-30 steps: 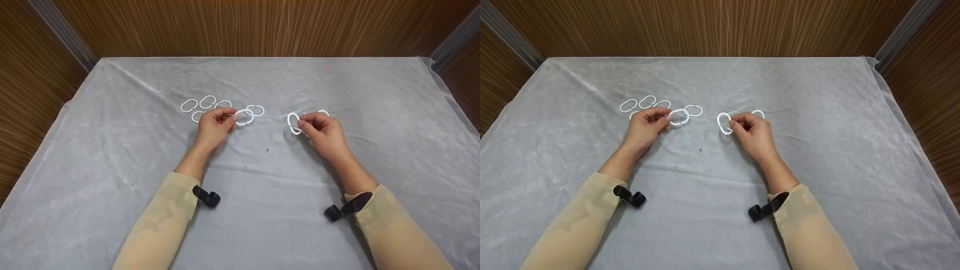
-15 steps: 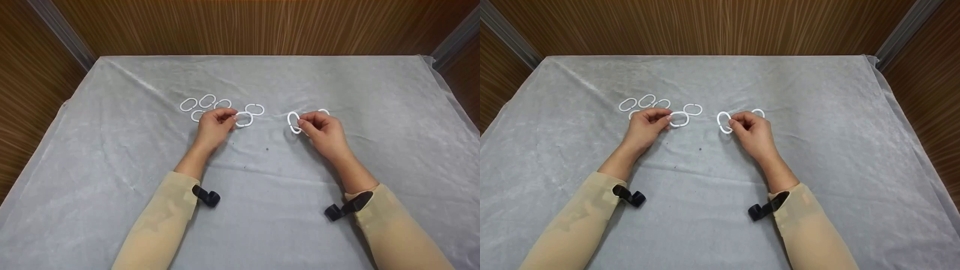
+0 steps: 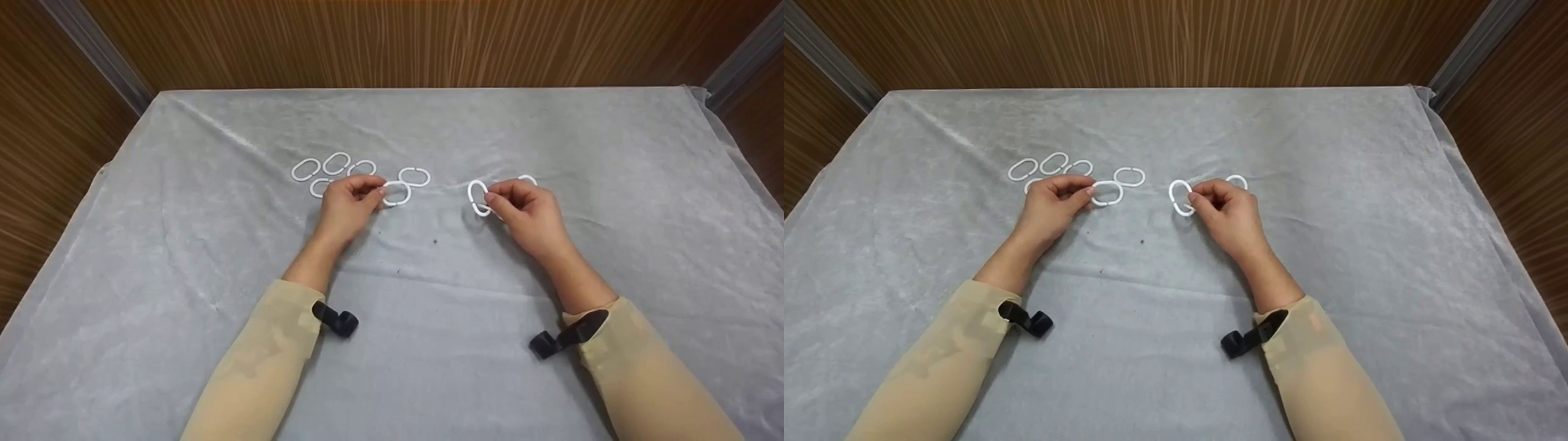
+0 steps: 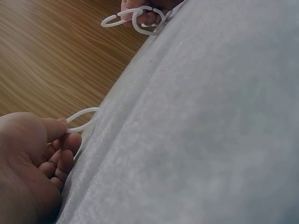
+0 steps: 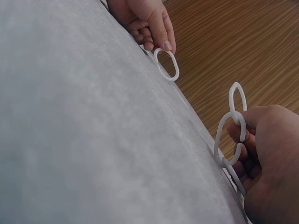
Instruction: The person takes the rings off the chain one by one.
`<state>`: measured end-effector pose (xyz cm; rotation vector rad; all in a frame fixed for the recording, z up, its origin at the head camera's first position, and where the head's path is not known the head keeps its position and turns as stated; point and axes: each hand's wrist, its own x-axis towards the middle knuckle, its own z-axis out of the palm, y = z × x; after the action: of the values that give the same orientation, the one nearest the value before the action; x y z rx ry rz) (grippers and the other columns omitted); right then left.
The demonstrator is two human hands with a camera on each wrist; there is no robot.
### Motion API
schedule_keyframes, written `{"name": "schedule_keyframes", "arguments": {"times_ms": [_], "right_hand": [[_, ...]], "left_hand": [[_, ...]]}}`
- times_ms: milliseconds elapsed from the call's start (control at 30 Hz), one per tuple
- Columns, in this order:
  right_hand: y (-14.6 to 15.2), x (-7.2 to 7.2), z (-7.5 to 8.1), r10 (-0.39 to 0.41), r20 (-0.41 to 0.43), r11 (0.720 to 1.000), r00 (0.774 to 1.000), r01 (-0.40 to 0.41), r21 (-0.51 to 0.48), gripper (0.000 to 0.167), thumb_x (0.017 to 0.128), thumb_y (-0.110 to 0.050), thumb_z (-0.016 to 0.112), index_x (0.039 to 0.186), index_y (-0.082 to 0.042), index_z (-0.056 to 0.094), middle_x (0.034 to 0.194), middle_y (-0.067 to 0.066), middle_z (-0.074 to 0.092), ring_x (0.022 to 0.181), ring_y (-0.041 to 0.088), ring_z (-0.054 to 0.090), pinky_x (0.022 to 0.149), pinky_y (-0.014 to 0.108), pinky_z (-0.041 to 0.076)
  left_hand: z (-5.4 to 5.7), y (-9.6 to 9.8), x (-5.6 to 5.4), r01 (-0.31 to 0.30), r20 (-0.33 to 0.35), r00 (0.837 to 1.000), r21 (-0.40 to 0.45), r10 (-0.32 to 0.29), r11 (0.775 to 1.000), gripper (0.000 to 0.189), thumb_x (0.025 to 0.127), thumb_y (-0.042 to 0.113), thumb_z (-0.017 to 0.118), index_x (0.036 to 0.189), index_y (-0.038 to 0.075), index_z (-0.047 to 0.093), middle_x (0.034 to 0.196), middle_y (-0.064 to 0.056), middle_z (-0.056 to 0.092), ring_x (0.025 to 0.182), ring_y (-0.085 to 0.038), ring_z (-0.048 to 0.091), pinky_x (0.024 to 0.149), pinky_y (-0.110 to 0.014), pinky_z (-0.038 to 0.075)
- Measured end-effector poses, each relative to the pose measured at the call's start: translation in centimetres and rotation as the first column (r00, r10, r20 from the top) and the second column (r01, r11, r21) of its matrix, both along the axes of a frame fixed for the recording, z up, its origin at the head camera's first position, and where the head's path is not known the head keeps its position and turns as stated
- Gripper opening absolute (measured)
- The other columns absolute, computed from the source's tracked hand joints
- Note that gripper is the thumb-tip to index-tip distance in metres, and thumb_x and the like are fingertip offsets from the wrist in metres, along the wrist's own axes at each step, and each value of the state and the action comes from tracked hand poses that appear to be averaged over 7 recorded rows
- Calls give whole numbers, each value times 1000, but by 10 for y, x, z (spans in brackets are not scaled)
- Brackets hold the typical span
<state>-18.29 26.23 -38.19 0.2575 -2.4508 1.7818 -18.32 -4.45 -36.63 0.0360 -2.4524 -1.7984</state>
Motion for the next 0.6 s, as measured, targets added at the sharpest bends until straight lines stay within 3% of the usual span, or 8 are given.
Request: {"name": "schedule_keyframes", "arguments": {"times_ms": [600], "right_hand": [[1, -1, -2, 4, -13, 1000, 1000, -4, 5, 13, 98, -13, 77, 99, -1, 80, 75, -3, 65, 71, 9, 54, 62, 20, 43]], "left_hand": [[0, 1, 1, -22, -9, 1000, 14, 23, 1000, 13, 94, 1, 78, 105, -6, 79, 81, -2, 71, 64, -5, 63, 63, -18, 50]]}}
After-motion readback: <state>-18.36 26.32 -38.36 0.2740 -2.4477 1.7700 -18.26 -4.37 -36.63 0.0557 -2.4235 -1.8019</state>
